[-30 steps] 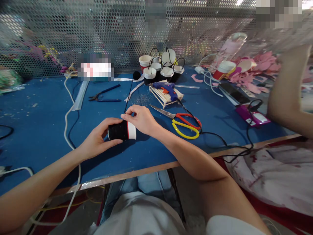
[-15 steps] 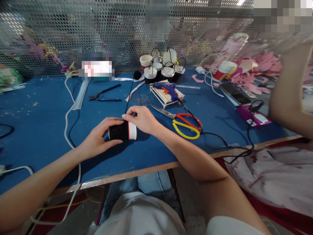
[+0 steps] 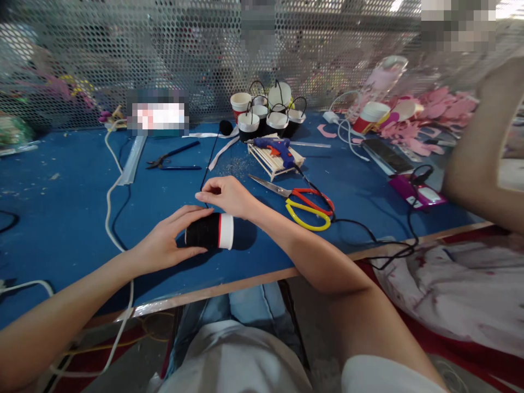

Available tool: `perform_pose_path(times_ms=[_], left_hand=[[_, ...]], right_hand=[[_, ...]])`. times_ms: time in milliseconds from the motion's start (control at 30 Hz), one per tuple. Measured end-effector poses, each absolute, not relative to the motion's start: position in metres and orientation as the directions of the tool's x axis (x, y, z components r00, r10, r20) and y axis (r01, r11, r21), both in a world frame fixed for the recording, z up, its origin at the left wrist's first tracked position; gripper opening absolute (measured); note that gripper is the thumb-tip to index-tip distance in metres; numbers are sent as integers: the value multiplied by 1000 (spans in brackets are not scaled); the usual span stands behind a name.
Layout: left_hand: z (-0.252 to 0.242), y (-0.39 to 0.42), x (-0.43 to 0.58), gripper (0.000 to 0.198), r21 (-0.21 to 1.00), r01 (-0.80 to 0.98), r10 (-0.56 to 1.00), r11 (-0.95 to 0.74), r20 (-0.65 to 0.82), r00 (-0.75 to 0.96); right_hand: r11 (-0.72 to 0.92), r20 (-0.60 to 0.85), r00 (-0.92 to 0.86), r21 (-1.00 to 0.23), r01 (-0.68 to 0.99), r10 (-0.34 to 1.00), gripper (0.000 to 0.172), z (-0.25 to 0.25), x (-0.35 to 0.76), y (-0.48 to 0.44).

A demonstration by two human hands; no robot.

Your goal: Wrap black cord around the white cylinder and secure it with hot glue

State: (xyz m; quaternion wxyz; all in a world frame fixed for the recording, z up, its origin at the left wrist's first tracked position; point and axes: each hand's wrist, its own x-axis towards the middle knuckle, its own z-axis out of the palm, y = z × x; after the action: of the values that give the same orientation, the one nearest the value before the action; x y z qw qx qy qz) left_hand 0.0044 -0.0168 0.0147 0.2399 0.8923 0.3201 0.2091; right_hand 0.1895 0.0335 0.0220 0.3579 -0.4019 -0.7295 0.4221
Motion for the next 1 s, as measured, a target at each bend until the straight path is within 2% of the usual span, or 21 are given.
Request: perform_pose_path(times_ms=[100, 200, 300, 333, 400, 467, 533, 600, 700, 833, 933, 1000], left_hand=[[18, -17, 6, 57, 572, 494, 695, -655, 198, 692], [21, -16, 6, 54, 574, 521, 718, -631, 179, 672], [20, -13, 4, 55, 578, 557, 756, -596, 169, 633], [19, -11, 3, 56, 580, 570, 770, -582, 168, 615], [17, -9, 2, 56, 578, 590, 791, -564, 171, 588], [16, -6, 0, 56, 569, 592, 792, -571, 189, 581], [15, -5, -1, 54, 559, 580, 780, -592, 217, 587], [15, -4, -1, 53, 555, 568, 769, -608, 237, 593], [14, -3, -1, 54, 552, 565, 766, -614, 242, 595], [12, -3, -2, 57, 550, 559, 762, -621, 254, 596], [13, -3, -2, 59, 555, 558, 760, -617, 236, 605], [14, -3, -3, 59, 560, 552, 757, -617, 230, 612]], right_hand=[[318, 122, -445, -859, 400, 887, 24, 19, 192, 38], [256, 86, -321, -804, 536, 943, 30, 31, 207, 46], [254, 241, -109, -724, 642, 964, 27, 52, 237, 62], [243, 320, -24, -667, 705, 947, 23, 58, 249, 69], [167, 439, 66, -472, 865, 896, 17, 65, 273, 83], [-2, 344, 114, -310, 951, 932, 18, 63, 292, 95], [-107, 215, 162, -247, 963, 963, 18, 56, 305, 104], [-142, 159, 184, -247, 959, 970, 17, 47, 310, 109], [-154, 169, 206, -276, 949, 964, 18, 37, 312, 112], [-179, 216, 264, -345, 921, 940, 36, 34, 313, 110], [-112, 304, 289, -487, 866, 908, 47, 39, 311, 102], [-9, 305, 251, -618, 786, 919, 44, 45, 306, 91]])
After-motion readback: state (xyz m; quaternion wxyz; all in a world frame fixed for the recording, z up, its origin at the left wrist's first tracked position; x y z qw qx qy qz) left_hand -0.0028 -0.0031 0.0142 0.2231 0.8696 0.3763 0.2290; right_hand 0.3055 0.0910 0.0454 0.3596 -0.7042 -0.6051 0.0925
